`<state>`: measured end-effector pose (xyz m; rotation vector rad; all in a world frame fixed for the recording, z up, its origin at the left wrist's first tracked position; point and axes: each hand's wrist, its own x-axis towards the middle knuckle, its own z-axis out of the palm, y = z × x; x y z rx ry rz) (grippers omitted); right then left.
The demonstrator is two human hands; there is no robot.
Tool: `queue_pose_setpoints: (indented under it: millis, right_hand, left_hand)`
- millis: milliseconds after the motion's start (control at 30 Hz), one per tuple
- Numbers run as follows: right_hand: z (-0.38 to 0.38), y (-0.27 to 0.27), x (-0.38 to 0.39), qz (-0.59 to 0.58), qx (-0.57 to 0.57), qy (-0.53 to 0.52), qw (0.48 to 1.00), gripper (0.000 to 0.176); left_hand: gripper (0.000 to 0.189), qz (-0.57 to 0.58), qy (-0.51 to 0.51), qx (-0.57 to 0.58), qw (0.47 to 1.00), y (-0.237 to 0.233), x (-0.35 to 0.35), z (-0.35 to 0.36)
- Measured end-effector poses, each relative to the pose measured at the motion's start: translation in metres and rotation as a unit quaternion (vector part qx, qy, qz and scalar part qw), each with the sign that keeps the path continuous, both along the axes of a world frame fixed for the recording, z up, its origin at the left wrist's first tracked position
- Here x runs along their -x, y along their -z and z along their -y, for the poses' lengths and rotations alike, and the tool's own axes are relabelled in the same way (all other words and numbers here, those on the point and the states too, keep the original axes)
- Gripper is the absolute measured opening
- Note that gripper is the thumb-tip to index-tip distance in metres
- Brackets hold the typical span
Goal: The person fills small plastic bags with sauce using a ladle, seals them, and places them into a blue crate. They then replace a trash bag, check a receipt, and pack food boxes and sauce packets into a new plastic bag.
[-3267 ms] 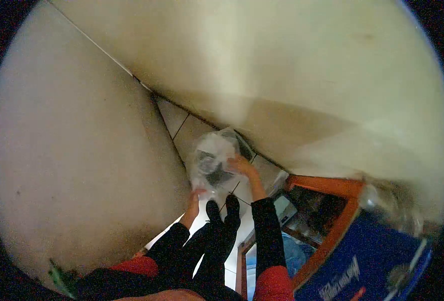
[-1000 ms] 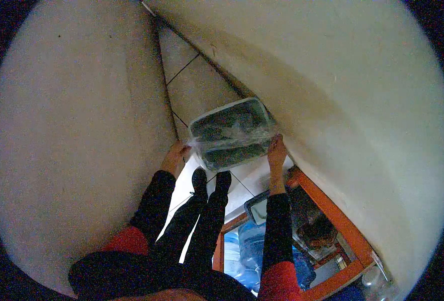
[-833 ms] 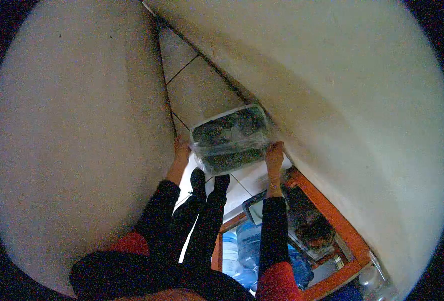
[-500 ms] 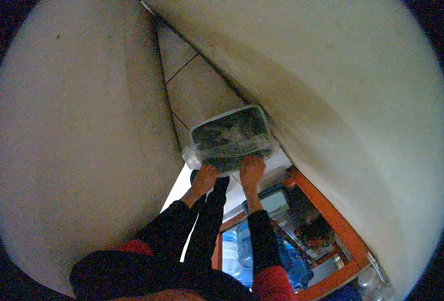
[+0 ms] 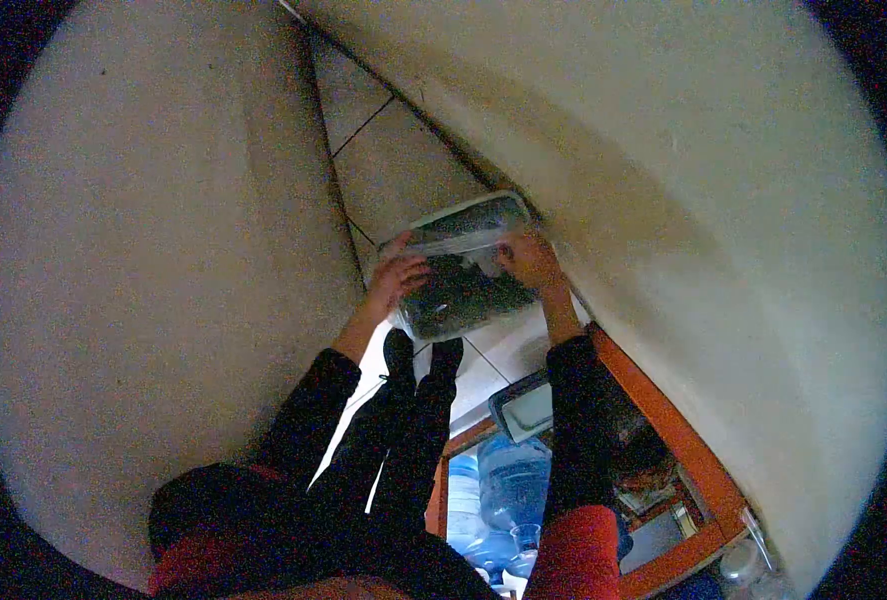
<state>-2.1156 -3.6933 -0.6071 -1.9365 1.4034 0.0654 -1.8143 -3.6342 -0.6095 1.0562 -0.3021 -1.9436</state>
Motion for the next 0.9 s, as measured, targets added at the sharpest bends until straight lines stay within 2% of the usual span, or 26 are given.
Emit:
queue_pose_setpoints:
  millis: [67,133,200,300,400,500,600,700,767,800,900]
  right_hand:
    - [-0.011,-0.012,-0.002,-0.007,0.048,-0.041,0.998,0.033]
    - [-0.027,-0.010,0.004,-0.031,0.111,-0.060,0.992,0.035]
    - [-0.046,0.005,0.015,-0.071,0.184,-0.059,0.979,0.037]
    - [-0.057,0.015,0.024,0.000,0.262,-0.051,0.964,0.041]
    - [-0.058,0.017,0.012,-0.055,0.097,0.036,0.993,0.044]
    - [-0.041,-0.003,-0.014,-0.088,0.231,0.111,0.963,0.045]
    - [-0.019,-0.008,-0.026,-0.077,0.323,0.138,0.933,0.041]
    - [-0.012,0.000,-0.018,0.029,0.233,0.201,0.951,0.033]
    - [-0.004,-0.019,-0.001,0.162,0.010,0.255,0.953,0.027]
    - [-0.002,-0.027,0.010,0.224,-0.103,0.274,0.930,0.025]
    - [-0.039,0.006,0.052,0.336,-0.177,0.382,0.843,0.024]
  left_hand:
    - [0.073,-0.125,0.021,-0.012,0.992,-0.002,-0.019,0.013]
    - [0.074,-0.166,0.027,-0.015,0.986,-0.006,-0.029,0.021]
    - [0.073,-0.143,0.009,-0.008,0.990,-0.010,-0.029,0.024]
    - [0.071,-0.078,-0.035,0.007,0.996,-0.016,-0.019,0.023]
    - [0.069,-0.012,-0.074,0.022,0.997,-0.023,-0.005,0.017]
    - [0.067,0.013,-0.091,0.031,0.995,-0.026,0.000,0.018]
    - [0.065,0.007,-0.090,0.035,0.995,-0.028,-0.007,0.026]
    - [0.063,-0.006,-0.083,0.038,0.996,-0.035,-0.015,0.029]
    - [0.062,-0.002,-0.083,0.040,0.996,-0.038,-0.019,0.028]
    - [0.061,0.000,-0.085,0.041,0.996,-0.039,-0.021,0.027]
    - [0.059,0.018,-0.091,0.047,0.995,-0.043,-0.020,0.022]
